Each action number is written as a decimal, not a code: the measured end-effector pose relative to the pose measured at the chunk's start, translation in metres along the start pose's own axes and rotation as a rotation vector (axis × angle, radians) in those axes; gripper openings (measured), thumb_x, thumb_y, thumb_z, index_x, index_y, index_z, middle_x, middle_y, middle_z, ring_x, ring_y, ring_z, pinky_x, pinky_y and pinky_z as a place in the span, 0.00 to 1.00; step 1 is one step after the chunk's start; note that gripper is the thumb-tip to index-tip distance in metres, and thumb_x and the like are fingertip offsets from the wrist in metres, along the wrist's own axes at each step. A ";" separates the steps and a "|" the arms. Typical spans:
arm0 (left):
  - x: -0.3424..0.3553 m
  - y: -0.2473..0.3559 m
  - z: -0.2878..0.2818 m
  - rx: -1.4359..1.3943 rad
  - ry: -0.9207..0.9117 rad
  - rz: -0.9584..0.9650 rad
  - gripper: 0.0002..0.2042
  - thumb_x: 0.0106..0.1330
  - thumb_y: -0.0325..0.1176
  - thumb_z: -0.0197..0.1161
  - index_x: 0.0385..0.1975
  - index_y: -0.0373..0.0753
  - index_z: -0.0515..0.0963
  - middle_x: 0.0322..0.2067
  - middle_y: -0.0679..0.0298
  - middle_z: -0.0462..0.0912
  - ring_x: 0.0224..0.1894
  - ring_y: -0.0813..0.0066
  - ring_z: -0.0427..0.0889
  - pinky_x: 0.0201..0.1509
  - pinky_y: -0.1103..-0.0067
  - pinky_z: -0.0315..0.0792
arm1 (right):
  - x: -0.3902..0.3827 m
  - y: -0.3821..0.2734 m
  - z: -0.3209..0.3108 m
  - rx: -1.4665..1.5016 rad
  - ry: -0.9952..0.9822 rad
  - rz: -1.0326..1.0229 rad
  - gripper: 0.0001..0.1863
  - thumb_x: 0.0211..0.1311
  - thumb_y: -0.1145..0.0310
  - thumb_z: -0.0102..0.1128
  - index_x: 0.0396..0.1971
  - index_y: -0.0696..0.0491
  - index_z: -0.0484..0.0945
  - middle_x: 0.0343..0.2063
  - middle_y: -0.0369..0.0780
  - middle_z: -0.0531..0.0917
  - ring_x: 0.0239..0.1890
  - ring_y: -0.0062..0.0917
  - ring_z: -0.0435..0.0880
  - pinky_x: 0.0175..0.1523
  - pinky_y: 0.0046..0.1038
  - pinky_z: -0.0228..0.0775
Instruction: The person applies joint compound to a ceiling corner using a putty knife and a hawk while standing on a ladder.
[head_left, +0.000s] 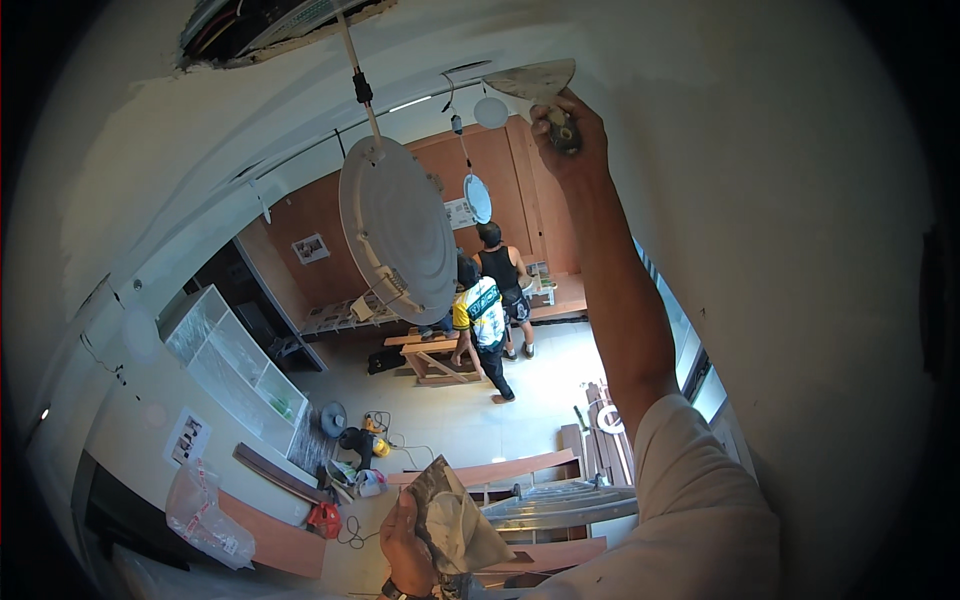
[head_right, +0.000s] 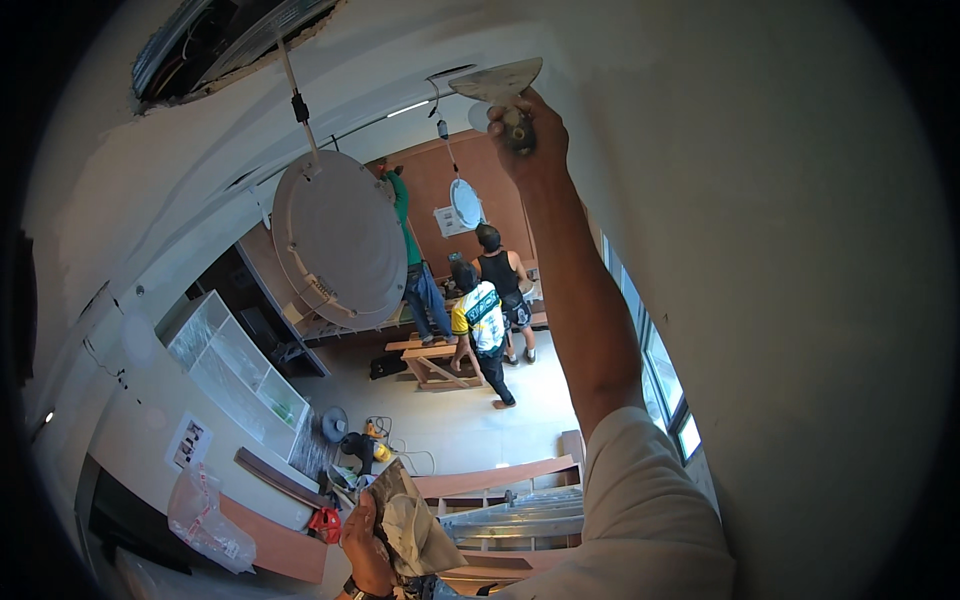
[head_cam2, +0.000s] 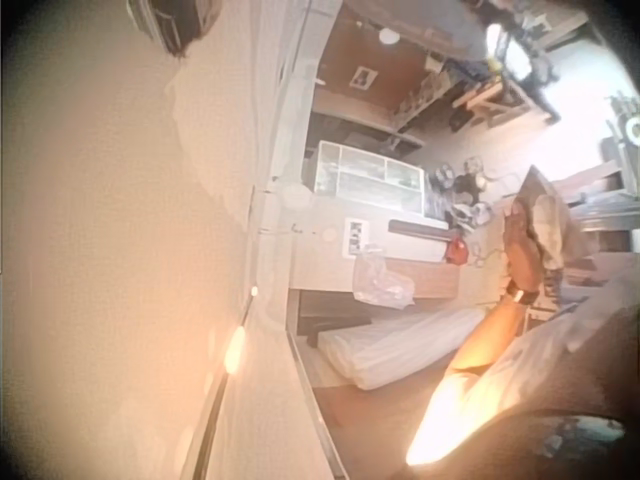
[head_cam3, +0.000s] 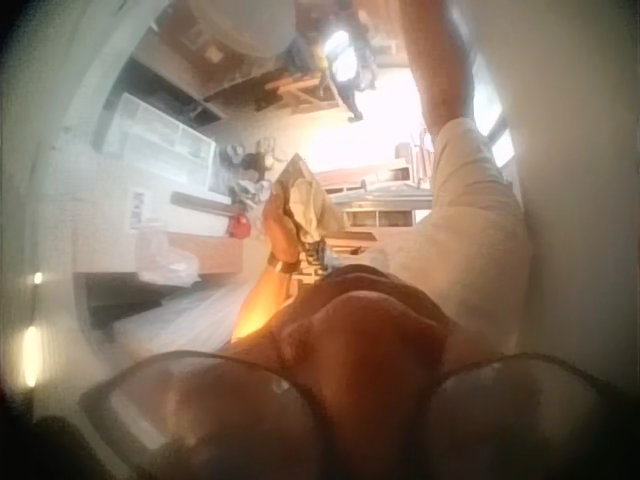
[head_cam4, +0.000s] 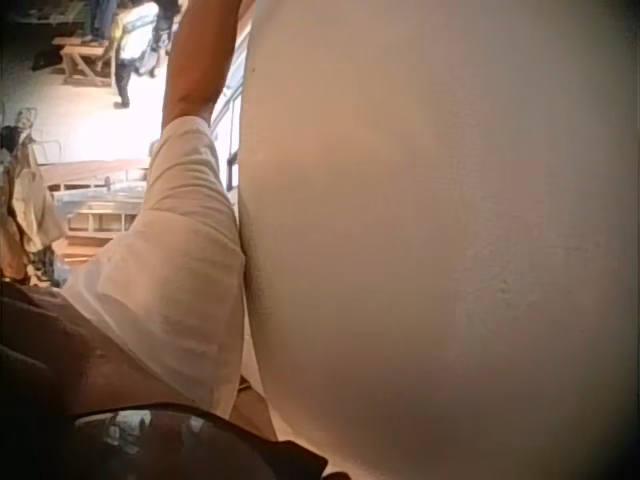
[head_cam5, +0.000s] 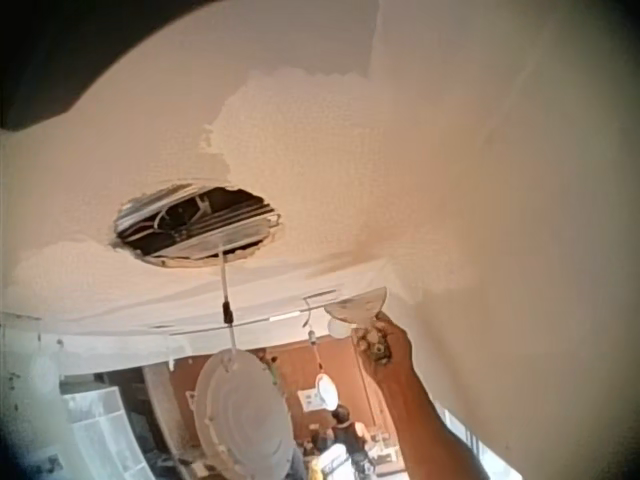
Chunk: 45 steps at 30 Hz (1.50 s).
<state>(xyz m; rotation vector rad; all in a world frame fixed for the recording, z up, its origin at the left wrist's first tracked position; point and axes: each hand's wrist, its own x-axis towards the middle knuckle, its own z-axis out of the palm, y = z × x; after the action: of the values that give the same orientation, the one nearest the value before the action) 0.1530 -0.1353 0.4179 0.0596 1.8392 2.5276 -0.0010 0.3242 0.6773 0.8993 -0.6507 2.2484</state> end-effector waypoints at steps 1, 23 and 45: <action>0.007 -0.018 -0.017 -0.009 0.027 0.002 0.21 0.75 0.36 0.54 0.53 0.19 0.73 0.52 0.51 0.79 0.54 0.67 0.77 0.64 0.75 0.69 | 0.016 -0.003 -0.014 0.028 0.003 0.009 0.16 0.64 0.76 0.46 0.51 0.56 0.75 0.37 0.42 0.79 0.33 0.29 0.80 0.30 0.27 0.74; -0.002 -0.015 -0.021 0.256 -0.117 0.029 0.19 0.79 0.40 0.49 0.51 0.28 0.78 0.46 0.61 0.82 0.46 0.74 0.77 0.51 0.77 0.72 | 0.169 -0.027 -0.083 0.173 0.038 0.047 0.04 0.58 0.76 0.56 0.32 0.59 0.74 0.30 0.47 0.77 0.32 0.38 0.80 0.32 0.32 0.72; 0.007 0.000 -0.001 0.085 -0.123 0.046 0.22 0.77 0.37 0.53 0.51 0.16 0.73 0.44 0.54 0.80 0.52 0.71 0.79 0.61 0.79 0.69 | -0.041 -0.071 0.149 0.168 -0.257 -0.053 0.06 0.63 0.74 0.55 0.28 0.59 0.78 0.27 0.47 0.80 0.30 0.36 0.83 0.28 0.27 0.73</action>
<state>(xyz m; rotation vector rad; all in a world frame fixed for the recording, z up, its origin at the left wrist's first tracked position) 0.1457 -0.1356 0.4178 0.2544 1.9172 2.4135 0.1357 0.2632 0.7578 1.2880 -0.5482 2.1840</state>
